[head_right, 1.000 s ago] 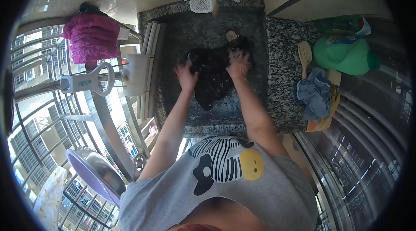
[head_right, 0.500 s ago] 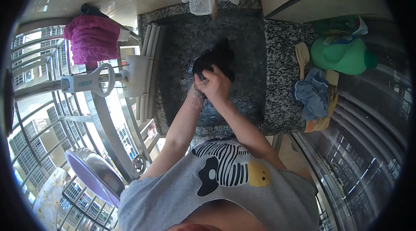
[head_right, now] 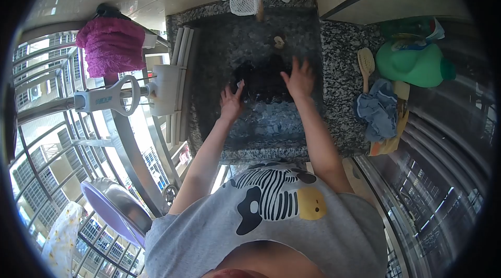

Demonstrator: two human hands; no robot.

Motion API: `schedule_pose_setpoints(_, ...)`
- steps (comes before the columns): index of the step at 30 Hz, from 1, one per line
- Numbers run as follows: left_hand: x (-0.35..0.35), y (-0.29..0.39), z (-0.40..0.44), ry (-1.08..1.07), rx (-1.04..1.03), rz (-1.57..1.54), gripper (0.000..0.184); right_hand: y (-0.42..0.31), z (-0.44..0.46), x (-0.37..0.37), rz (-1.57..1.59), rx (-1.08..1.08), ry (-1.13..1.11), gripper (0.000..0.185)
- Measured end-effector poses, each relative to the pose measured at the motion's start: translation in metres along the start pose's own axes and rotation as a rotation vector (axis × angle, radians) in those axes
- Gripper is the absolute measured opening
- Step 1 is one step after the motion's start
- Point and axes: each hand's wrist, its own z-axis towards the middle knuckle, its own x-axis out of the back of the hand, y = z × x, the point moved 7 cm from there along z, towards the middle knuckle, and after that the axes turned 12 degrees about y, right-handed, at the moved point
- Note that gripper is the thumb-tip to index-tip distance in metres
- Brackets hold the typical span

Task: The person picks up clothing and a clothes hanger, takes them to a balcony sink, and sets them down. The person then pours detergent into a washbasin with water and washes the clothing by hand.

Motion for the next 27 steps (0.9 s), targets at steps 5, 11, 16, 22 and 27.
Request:
schedule_pose_setpoints(5,-0.057,-0.028,0.035,-0.197,0.657,-1.316,0.051,-0.072,-0.013,-0.066,0.855,-0.209,-0.413,0.055)
schedule_pose_setpoints(11,0.008,0.048,0.054,-0.44,0.661,-2.329,0.038,-0.156,-0.048,0.055,0.901,-0.049,-0.288,0.048)
schedule_pose_setpoints(16,-0.014,0.053,0.036,-0.194,0.803,-2.22,0.029,-0.16,0.002,0.079,0.669,0.152,0.081,0.032)
schedule_pose_setpoints(22,0.028,0.02,0.031,-0.205,0.592,-1.262,0.045,-0.063,0.053,0.013,0.299,-0.02,0.134,0.035)
schedule_pose_setpoints(27,0.034,0.009,0.022,0.206,0.132,-0.329,0.077,-0.025,0.013,-0.011,-0.058,-0.102,0.207,0.06)
